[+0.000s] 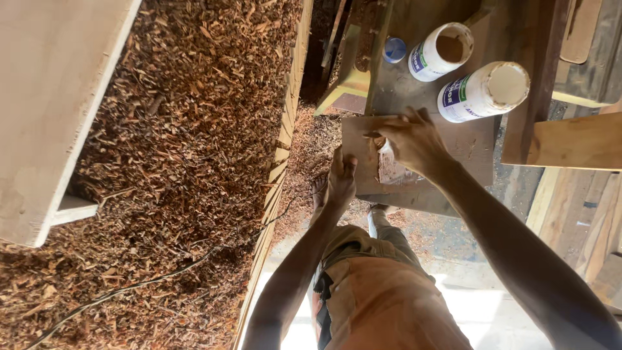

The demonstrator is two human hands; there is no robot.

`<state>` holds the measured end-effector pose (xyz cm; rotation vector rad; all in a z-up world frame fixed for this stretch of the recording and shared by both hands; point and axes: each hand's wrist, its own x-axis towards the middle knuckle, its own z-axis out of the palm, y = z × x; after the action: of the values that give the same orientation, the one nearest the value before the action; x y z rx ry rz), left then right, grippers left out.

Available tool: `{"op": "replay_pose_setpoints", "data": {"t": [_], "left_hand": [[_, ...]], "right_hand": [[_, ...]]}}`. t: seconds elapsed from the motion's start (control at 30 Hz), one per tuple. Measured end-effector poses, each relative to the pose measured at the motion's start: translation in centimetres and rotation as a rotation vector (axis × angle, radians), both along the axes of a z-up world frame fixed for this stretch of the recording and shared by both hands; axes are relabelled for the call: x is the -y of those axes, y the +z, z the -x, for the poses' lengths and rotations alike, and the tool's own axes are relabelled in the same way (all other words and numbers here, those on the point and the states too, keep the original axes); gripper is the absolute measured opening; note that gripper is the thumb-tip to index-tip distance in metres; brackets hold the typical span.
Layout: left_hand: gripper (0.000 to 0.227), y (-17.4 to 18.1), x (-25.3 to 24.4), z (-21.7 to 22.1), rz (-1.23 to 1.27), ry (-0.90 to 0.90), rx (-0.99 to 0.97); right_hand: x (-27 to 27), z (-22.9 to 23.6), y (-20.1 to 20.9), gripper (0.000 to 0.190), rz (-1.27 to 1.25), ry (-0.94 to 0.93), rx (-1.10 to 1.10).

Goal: The person applies adhesive and wood filler to a wooden frame, spreads the material into gaps using a hand and a small block, and then sands the surface with a piece of sandpaper.

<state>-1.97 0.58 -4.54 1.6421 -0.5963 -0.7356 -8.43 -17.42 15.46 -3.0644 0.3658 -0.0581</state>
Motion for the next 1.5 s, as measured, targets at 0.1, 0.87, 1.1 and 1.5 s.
{"op": "replay_pose_setpoints", "data": {"t": [0.1,0.87,1.1,1.5], "left_hand": [[0.034,-0.5,0.3,0.1,0.149,0.039,0.35],[0.05,1.2,0.3,0.3,0.191,0.074,0.039],[0.046,-1.6,1.1,0.2,0.294,0.066,0.389],[0.035,0.1,0.5,-0.3,0.233,0.023,0.008]], "right_hand": [[-0.4,0.8,-0.9,0.035,0.061,0.074,-0.149],[-5.8,8.2,-4.5,0.007,-0.15,-0.416,-0.216],[-8.9,3.7,-5.9,0.032,-0.343,-0.839,0.004],[-10.0,4.9,-3.6,0.023,0.145,-0.364,-0.097]]}}
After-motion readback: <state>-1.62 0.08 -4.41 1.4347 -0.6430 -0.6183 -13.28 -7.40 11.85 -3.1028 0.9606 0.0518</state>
